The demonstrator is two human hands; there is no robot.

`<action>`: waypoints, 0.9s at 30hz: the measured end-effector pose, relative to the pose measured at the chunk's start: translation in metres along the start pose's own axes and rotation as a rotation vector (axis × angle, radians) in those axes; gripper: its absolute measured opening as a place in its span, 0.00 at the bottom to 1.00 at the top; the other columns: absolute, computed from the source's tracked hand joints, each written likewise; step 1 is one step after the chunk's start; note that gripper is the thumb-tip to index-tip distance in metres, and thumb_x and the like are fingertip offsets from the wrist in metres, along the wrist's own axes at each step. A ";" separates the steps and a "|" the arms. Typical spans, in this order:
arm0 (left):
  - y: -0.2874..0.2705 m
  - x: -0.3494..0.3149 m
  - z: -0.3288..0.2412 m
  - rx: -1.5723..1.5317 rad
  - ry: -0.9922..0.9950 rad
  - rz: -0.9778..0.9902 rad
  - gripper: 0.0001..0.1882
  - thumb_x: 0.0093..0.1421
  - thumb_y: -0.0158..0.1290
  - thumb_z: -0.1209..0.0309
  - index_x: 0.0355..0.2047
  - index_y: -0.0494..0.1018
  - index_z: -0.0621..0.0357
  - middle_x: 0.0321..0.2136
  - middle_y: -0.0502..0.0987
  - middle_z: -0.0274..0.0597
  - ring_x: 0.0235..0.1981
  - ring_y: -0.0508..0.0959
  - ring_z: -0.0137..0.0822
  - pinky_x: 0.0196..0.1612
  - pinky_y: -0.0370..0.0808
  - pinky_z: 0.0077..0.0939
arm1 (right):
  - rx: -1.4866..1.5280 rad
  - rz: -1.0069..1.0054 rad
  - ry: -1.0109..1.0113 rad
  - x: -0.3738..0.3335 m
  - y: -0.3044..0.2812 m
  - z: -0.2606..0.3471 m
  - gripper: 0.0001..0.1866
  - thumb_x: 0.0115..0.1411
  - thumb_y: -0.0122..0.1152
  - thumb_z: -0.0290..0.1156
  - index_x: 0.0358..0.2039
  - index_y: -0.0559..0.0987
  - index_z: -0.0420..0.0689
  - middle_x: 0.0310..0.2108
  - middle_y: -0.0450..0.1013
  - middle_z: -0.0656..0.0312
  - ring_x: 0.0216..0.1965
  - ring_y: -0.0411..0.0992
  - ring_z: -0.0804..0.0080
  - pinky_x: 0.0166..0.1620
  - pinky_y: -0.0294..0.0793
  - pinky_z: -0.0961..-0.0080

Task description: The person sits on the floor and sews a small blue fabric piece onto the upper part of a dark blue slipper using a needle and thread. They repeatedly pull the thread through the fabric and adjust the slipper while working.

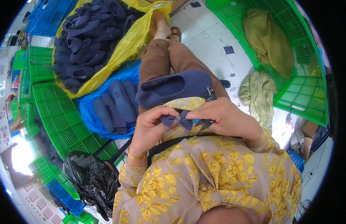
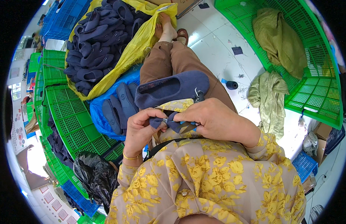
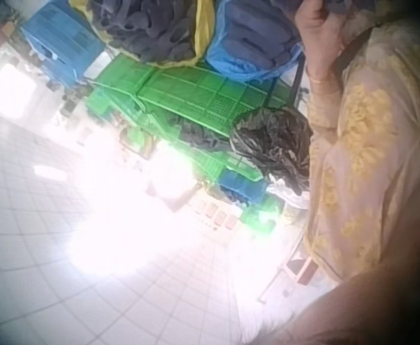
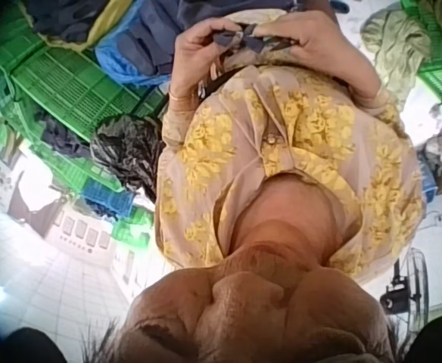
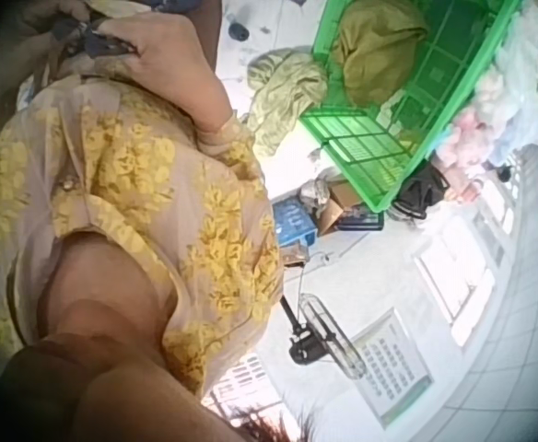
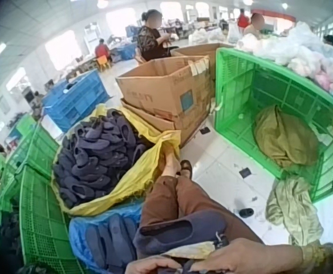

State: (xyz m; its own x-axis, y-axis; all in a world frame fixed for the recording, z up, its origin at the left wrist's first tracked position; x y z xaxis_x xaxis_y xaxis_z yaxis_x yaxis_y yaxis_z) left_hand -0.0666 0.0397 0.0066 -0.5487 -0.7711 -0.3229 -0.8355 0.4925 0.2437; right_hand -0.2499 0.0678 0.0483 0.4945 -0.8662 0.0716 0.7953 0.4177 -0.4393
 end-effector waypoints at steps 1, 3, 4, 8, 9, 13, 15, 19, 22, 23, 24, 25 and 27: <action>0.000 0.000 0.001 -0.008 -0.006 -0.001 0.09 0.57 0.57 0.84 0.39 0.76 0.68 0.34 0.77 0.39 0.31 0.78 0.26 0.36 0.77 0.19 | 0.002 -0.005 0.002 0.000 0.000 0.000 0.26 0.42 0.56 0.14 0.45 0.80 0.41 0.39 0.79 0.52 0.40 0.78 0.56 0.42 0.77 0.67; 0.002 -0.001 0.000 0.010 -0.011 0.024 0.09 0.58 0.55 0.84 0.40 0.76 0.66 0.35 0.78 0.36 0.33 0.77 0.25 0.38 0.76 0.18 | 0.006 -0.014 0.005 0.000 0.001 -0.001 0.26 0.42 0.56 0.14 0.46 0.80 0.42 0.39 0.78 0.52 0.41 0.77 0.55 0.43 0.77 0.67; 0.003 -0.001 -0.001 0.018 -0.013 0.038 0.10 0.59 0.54 0.84 0.41 0.76 0.65 0.36 0.78 0.35 0.33 0.77 0.24 0.38 0.75 0.17 | 0.033 -0.037 0.003 0.000 0.002 -0.002 0.26 0.42 0.55 0.13 0.45 0.80 0.42 0.38 0.78 0.52 0.39 0.77 0.55 0.41 0.76 0.68; 0.005 -0.002 0.007 -0.139 -0.064 0.036 0.10 0.59 0.55 0.83 0.42 0.75 0.65 0.35 0.78 0.37 0.32 0.78 0.25 0.38 0.76 0.18 | 0.160 -0.079 0.022 -0.002 0.011 -0.014 0.27 0.42 0.53 0.11 0.45 0.79 0.42 0.34 0.77 0.51 0.36 0.78 0.55 0.38 0.75 0.70; 0.006 -0.002 0.009 -0.169 -0.073 0.033 0.10 0.59 0.56 0.82 0.42 0.75 0.65 0.35 0.78 0.38 0.32 0.78 0.26 0.38 0.76 0.19 | 0.196 -0.078 0.034 -0.003 0.012 -0.016 0.27 0.42 0.53 0.11 0.45 0.79 0.42 0.34 0.77 0.51 0.36 0.78 0.56 0.38 0.75 0.70; 0.007 -0.001 0.012 -0.230 -0.081 0.038 0.10 0.60 0.56 0.82 0.42 0.74 0.65 0.33 0.78 0.39 0.31 0.79 0.27 0.37 0.76 0.20 | 0.186 -0.045 0.091 -0.003 0.011 -0.014 0.28 0.42 0.52 0.11 0.46 0.78 0.43 0.37 0.78 0.51 0.39 0.78 0.56 0.42 0.75 0.71; 0.009 0.000 0.012 -0.240 -0.093 -0.002 0.09 0.58 0.56 0.83 0.40 0.74 0.66 0.32 0.78 0.41 0.28 0.80 0.30 0.35 0.78 0.22 | 0.203 -0.036 0.103 -0.005 0.012 -0.017 0.29 0.42 0.50 0.12 0.47 0.78 0.44 0.41 0.78 0.51 0.44 0.77 0.55 0.47 0.76 0.69; 0.010 0.000 0.011 -0.290 -0.102 -0.016 0.09 0.58 0.56 0.83 0.39 0.74 0.67 0.31 0.78 0.42 0.27 0.80 0.31 0.34 0.79 0.24 | 0.251 -0.012 0.113 -0.005 0.013 -0.016 0.31 0.42 0.49 0.11 0.49 0.77 0.46 0.41 0.78 0.52 0.44 0.77 0.55 0.47 0.76 0.70; 0.011 0.000 0.013 -0.289 -0.094 0.005 0.08 0.58 0.56 0.83 0.39 0.74 0.67 0.31 0.78 0.42 0.28 0.80 0.30 0.35 0.80 0.24 | 0.276 -0.033 0.098 -0.005 0.017 -0.018 0.31 0.42 0.49 0.10 0.48 0.76 0.47 0.40 0.78 0.53 0.43 0.78 0.55 0.46 0.76 0.72; 0.011 0.000 0.013 -0.274 -0.096 0.002 0.08 0.58 0.56 0.82 0.39 0.74 0.67 0.31 0.78 0.42 0.29 0.80 0.30 0.35 0.80 0.24 | 0.277 -0.047 0.090 -0.005 0.018 -0.018 0.30 0.42 0.48 0.10 0.48 0.76 0.47 0.39 0.78 0.54 0.42 0.78 0.55 0.45 0.76 0.72; 0.012 0.000 0.014 -0.259 -0.098 -0.001 0.08 0.58 0.56 0.82 0.39 0.74 0.66 0.31 0.78 0.42 0.29 0.80 0.30 0.35 0.80 0.24 | 0.278 -0.060 0.083 -0.005 0.019 -0.017 0.30 0.42 0.48 0.10 0.47 0.76 0.47 0.39 0.78 0.54 0.41 0.78 0.55 0.44 0.75 0.73; 0.012 -0.001 0.014 -0.244 -0.099 -0.005 0.08 0.59 0.56 0.82 0.39 0.74 0.66 0.31 0.78 0.42 0.29 0.80 0.29 0.35 0.80 0.24 | 0.278 -0.056 0.083 -0.004 0.020 -0.017 0.29 0.42 0.48 0.10 0.46 0.76 0.47 0.38 0.77 0.54 0.40 0.78 0.55 0.43 0.75 0.73; 0.011 -0.002 0.018 -0.233 -0.110 0.018 0.09 0.60 0.55 0.82 0.42 0.74 0.65 0.34 0.78 0.41 0.32 0.80 0.30 0.39 0.79 0.24 | 0.278 -0.047 0.084 -0.002 0.020 -0.016 0.28 0.43 0.48 0.10 0.45 0.75 0.47 0.37 0.77 0.55 0.39 0.78 0.55 0.42 0.75 0.73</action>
State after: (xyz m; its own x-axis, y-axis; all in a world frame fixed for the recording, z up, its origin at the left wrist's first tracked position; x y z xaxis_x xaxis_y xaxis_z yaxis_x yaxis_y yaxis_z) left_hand -0.0752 0.0535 -0.0064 -0.5739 -0.7083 -0.4110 -0.8033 0.3895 0.4505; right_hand -0.2406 0.0738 0.0255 0.4332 -0.9013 0.0069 0.8880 0.4254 -0.1746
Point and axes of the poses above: each hand's wrist, its own x-axis towards the middle knuckle, its own y-axis out of the palm, z = x × y, the point moved 6 cm from there along x, towards the middle knuckle
